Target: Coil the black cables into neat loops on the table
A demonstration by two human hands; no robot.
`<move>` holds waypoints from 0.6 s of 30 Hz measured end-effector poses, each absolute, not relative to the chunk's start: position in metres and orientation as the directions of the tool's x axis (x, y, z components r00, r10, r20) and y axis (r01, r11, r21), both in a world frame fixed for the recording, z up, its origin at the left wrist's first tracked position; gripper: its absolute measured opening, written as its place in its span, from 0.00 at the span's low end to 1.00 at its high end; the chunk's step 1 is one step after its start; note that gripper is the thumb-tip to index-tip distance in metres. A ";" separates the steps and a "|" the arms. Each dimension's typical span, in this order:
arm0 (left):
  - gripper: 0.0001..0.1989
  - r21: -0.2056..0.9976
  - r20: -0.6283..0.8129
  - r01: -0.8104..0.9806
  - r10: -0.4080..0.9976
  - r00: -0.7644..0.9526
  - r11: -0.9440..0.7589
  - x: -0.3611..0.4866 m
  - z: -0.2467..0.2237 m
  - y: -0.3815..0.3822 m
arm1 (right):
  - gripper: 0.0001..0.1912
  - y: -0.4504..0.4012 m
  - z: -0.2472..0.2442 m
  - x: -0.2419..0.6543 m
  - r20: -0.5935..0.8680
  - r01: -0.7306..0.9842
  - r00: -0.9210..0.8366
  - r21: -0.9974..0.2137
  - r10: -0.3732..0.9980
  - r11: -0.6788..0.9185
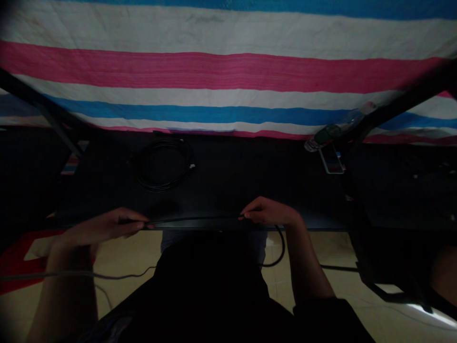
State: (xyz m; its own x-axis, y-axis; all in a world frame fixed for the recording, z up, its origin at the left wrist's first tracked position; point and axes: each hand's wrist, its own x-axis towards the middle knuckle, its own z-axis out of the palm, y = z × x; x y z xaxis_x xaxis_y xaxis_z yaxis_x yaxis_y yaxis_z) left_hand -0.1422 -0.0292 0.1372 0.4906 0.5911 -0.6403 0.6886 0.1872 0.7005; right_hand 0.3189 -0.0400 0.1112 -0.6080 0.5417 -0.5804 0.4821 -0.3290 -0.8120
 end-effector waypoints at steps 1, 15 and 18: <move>0.21 0.714 -0.650 0.672 0.544 0.530 0.198 -0.134 0.134 -0.028 | 0.21 -0.039 0.109 0.311 -0.565 0.488 -0.636 -0.822 0.526 -0.294; 0.18 0.803 -0.577 0.570 0.472 0.667 0.176 -0.084 0.125 -0.037 | 0.21 -0.047 0.107 0.287 -0.544 0.406 -0.773 -0.819 0.326 -0.406; 0.18 0.742 -0.646 0.631 0.491 0.584 0.225 -0.124 0.131 -0.036 | 0.23 -0.049 0.109 0.311 -0.572 0.385 -0.733 -0.795 0.368 -0.470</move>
State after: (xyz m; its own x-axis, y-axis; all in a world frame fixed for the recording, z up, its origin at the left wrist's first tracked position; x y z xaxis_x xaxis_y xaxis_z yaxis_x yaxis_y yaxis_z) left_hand -0.1240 -0.0356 0.1309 0.5844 0.4910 -0.6461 0.6313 0.2252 0.7421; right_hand 0.3111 -0.0495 0.1092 -0.7329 0.3677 -0.5724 0.3850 -0.4696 -0.7946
